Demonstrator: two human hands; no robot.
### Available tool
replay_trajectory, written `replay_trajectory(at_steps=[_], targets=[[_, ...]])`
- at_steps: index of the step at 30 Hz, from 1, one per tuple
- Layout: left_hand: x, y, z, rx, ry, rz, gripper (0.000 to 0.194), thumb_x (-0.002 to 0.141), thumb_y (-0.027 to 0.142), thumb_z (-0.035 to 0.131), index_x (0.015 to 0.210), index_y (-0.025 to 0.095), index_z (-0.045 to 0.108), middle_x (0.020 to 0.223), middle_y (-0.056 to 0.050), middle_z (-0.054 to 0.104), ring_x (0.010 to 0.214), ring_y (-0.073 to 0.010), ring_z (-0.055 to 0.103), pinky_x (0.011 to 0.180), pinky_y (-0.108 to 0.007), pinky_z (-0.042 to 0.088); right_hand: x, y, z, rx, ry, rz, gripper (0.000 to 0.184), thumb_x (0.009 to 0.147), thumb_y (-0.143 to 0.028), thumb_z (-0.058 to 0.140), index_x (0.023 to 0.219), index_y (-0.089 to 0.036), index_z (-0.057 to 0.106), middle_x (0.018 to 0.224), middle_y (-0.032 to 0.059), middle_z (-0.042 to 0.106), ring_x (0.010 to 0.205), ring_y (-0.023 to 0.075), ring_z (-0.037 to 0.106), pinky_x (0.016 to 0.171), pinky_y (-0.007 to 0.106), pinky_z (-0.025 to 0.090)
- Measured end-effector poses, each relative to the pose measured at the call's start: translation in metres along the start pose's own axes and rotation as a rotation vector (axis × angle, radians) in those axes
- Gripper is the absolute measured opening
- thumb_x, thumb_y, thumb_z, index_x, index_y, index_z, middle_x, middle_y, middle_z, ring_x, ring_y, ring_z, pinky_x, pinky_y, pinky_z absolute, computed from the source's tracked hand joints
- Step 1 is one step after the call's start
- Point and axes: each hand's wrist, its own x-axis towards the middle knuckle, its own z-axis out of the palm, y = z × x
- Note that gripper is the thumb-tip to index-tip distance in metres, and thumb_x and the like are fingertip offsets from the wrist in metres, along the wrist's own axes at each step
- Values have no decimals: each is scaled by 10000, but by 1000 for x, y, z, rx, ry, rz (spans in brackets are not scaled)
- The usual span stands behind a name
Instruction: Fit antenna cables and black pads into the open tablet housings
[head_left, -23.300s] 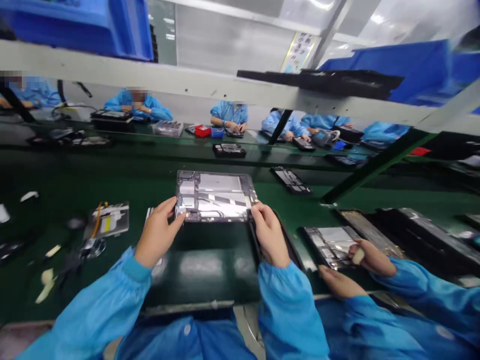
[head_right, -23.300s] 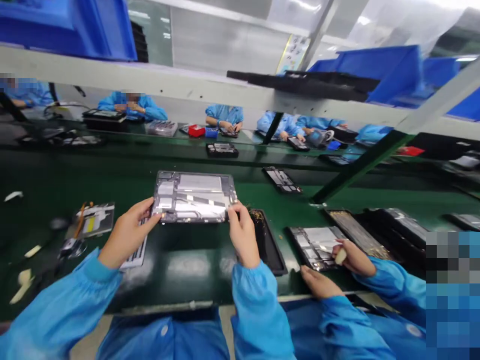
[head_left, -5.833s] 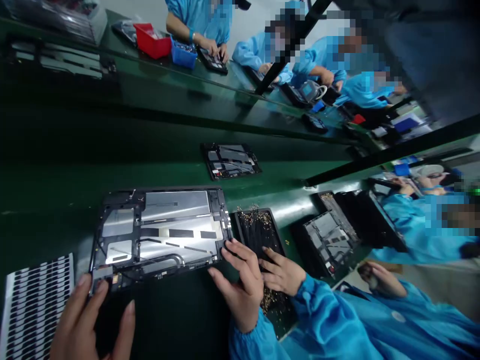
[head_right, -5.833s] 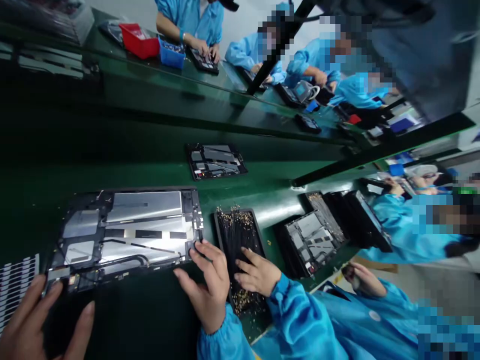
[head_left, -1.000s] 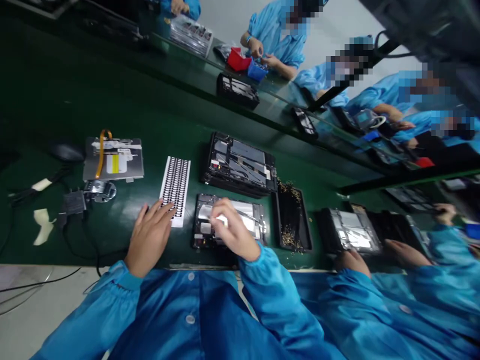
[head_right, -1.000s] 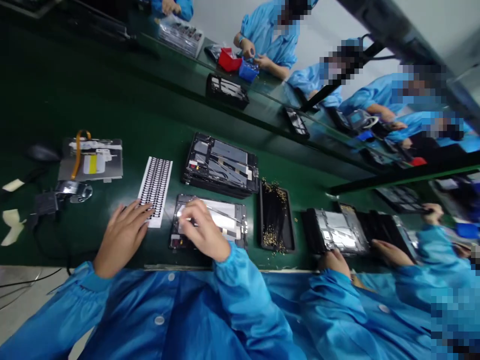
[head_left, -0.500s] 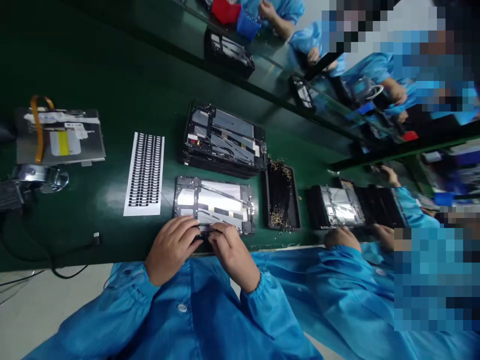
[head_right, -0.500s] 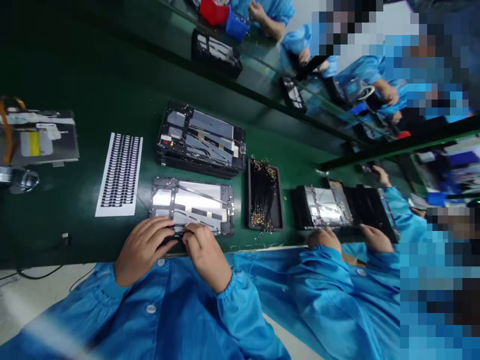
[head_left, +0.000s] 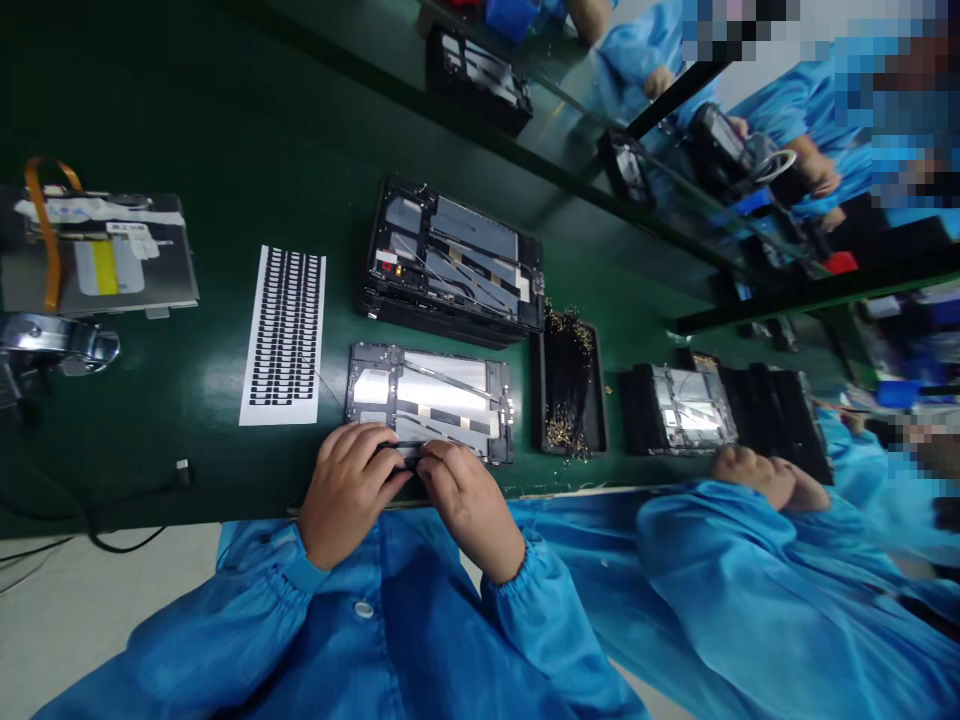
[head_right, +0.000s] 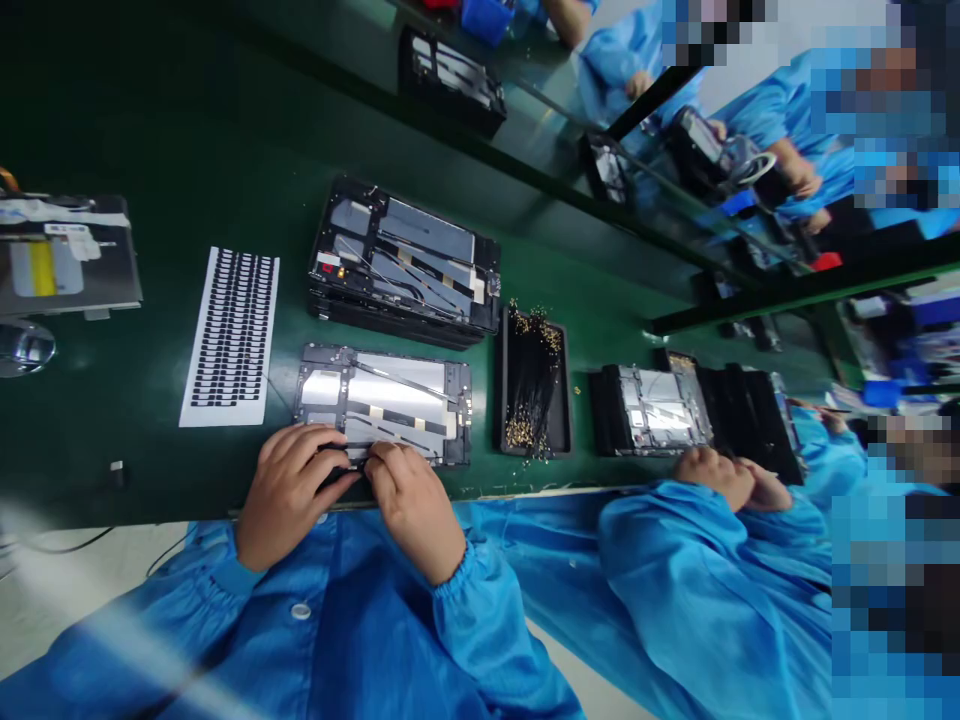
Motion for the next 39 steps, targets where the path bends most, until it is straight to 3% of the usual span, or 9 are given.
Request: replay_trajectory(at_steps=[13, 18, 22, 39], targets=[[0, 3, 2, 18, 37, 6, 36, 903, 237, 637, 880, 223, 662, 1111, -53, 669, 1126, -231, 586, 1046, -442, 403, 0, -3, 1, -64, -21, 14, 165, 1003, -143, 464, 1067, -159, 616, 1118, 120, 642, 949, 247, 585, 824, 393, 537], [1, 4, 4, 14, 36, 18, 72, 909, 226, 629, 866, 242, 684, 1087, -42, 676, 1141, -229, 583, 1028, -435, 413, -6, 4, 4, 131, 73, 18, 151, 988, -142, 522, 1101, -191, 610, 1133, 111, 627, 1047, 226, 605, 889, 381, 556], [2, 4, 3, 17, 27, 18, 75, 914, 230, 625, 870, 242, 684, 1065, -38, 679, 1141, -232, 583, 1023, -437, 412, -15, 10, 6, 290, 181, 89, 249, 957, -119, 585, 1189, -212, 593, 1174, 113, 586, 1149, 213, 579, 975, 386, 538], [4, 6, 6, 37, -1, 39, 52, 903, 222, 644, 890, 249, 686, 1058, -32, 687, 1146, -237, 583, 1009, -438, 415, -12, 12, 12, 247, 222, 117, 100, 973, -178, 571, 1031, -209, 647, 1013, 82, 642, 978, 206, 612, 845, 382, 517]])
